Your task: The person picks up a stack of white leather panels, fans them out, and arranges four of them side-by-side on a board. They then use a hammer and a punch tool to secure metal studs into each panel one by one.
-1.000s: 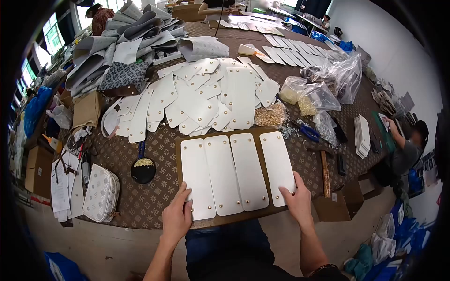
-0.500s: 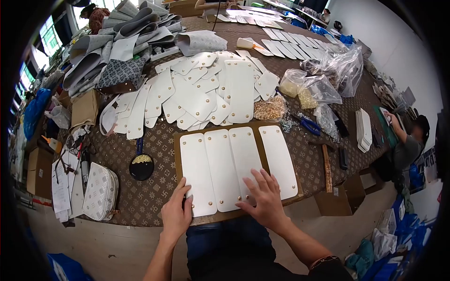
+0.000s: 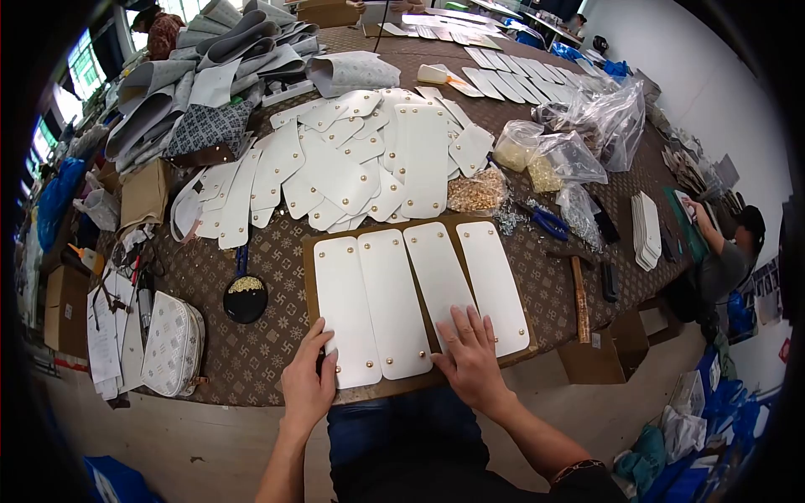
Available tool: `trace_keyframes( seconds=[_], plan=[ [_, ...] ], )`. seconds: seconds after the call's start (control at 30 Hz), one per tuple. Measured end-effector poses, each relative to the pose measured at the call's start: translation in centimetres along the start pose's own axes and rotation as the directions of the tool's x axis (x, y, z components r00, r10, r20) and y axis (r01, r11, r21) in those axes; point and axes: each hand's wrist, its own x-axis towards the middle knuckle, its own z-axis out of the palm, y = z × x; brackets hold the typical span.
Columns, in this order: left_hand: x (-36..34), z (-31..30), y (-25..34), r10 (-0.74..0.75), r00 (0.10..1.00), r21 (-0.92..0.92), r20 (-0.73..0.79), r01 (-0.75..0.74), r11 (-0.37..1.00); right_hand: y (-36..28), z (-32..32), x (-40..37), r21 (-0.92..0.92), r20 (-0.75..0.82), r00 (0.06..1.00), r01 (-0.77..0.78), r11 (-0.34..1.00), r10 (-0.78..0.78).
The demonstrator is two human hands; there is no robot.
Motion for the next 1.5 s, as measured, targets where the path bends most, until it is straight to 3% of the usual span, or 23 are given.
trace_keyframes(
  seconds=[0.13,0.17,0.23,0.3,0.37,0.43,0.57,0.67,0.77,0.83,0.87,0.97,1.03,1.1,1.27,1.3,1.33,1.4,1.43,1.47,1.5],
  plan=[
    [0.4,-1.8,1.3,-0.115,0.993,-0.177,0.026,0.118,0.977,-0.3,-0.1,-0.1,0.045,-0.021,1.0,0.003,0.999,-0.002],
    [0.2,-2.7,2.5,-0.139,0.99,-0.383,0.02,0.136,0.914,-0.2,-0.2,0.0,0.033,-0.012,1.0,0.004,0.999,-0.004],
    [-0.3,-6.2,7.9,-0.026,0.999,-0.732,-0.04,-0.012,0.681,-0.1,-0.1,-0.1,0.078,-0.018,1.0,-0.007,0.997,0.008],
    [-1.9,-8.0,9.7,0.335,0.9,-0.932,-0.278,-0.337,0.131,-0.3,-0.4,0.1,0.074,-0.005,1.0,-0.001,0.997,0.001],
    [-3.0,-7.0,8.9,0.276,0.918,-0.937,-0.285,-0.328,0.123,-0.6,-0.3,-0.2,0.064,-0.004,1.0,-0.007,0.998,0.008],
    [-2.9,-6.1,8.8,0.26,0.921,-0.943,-0.29,-0.322,0.087,-0.4,-0.6,0.0,0.193,-0.107,0.994,0.011,0.981,0.01],
    [-2.3,-5.9,8.2,0.256,0.93,-0.954,-0.262,-0.29,0.079,0.9,-2.7,-0.3,0.247,-0.301,0.953,0.036,0.968,0.042],
    [-1.8,-5.3,7.7,0.259,0.942,-0.97,-0.215,-0.237,0.055,5.1,-5.2,-0.6,0.201,-0.433,0.877,-0.129,0.971,0.206],
    [-1.2,-5.2,6.8,0.265,0.947,-0.979,-0.179,-0.199,0.052,11.0,-7.7,-1.2,0.204,-0.535,0.735,-0.365,0.908,0.416],
    [-1.2,-6.0,6.1,0.263,0.953,-0.982,-0.151,-0.176,0.074,14.5,-9.5,-2.3,0.01,-0.509,0.732,-0.52,0.854,0.452],
    [-1.2,-6.0,6.0,0.26,0.954,-0.982,-0.146,-0.171,0.076,15.6,-10.1,-2.6,0.049,-0.457,0.709,-0.583,0.811,0.537],
    [-1.4,-3.9,7.8,0.24,0.957,-0.985,-0.164,-0.173,0.014,21.5,-9.2,-4.9,-0.106,-0.38,0.701,-0.682,0.724,0.604],
    [-0.3,-4.1,7.9,0.275,0.948,-0.985,-0.158,-0.169,0.017,22.4,-9.1,-5.0,-0.062,-0.346,0.693,-0.689,0.722,0.632],
    [0.0,-5.4,7.8,0.286,0.946,-0.982,-0.152,-0.178,0.066,22.4,-9.2,-4.6,-0.176,-0.305,0.727,-0.678,0.714,0.615],
    [0.2,-9.3,7.8,0.3,0.942,-0.957,-0.148,-0.213,0.197,25.0,-9.9,-4.2,-0.134,-0.224,0.777,-0.622,0.772,0.588],
    [0.3,-8.7,6.7,0.2,0.971,-0.906,-0.13,-0.199,0.374,24.3,-10.6,-3.8,-0.124,-0.211,0.771,-0.631,0.766,0.601],
    [0.5,-7.4,5.0,0.093,0.986,-0.83,-0.136,-0.164,0.533,20.5,-12.3,-1.8,0.12,-0.126,0.675,-0.717,0.687,0.727],
    [0.4,-5.7,2.7,-0.074,0.994,-0.734,-0.083,-0.011,0.679,22.0,-11.6,-2.3,0.07,-0.243,0.741,-0.63,0.773,0.626],
    [0.5,-5.0,2.1,-0.105,0.991,-0.771,-0.086,0.001,0.637,26.1,-9.6,-3.8,0.029,-0.365,0.801,-0.5,0.866,0.475],
    [0.6,-4.2,1.4,-0.136,0.987,-0.805,-0.088,0.01,0.593,24.4,-9.4,-2.9,0.044,-0.368,0.81,-0.476,0.878,0.457],
    [0.4,-3.3,0.3,-0.151,0.983,-0.83,-0.104,-0.002,0.557,20.0,-10.4,-1.9,0.318,-0.293,0.718,-0.55,0.772,0.632]
  ],
)
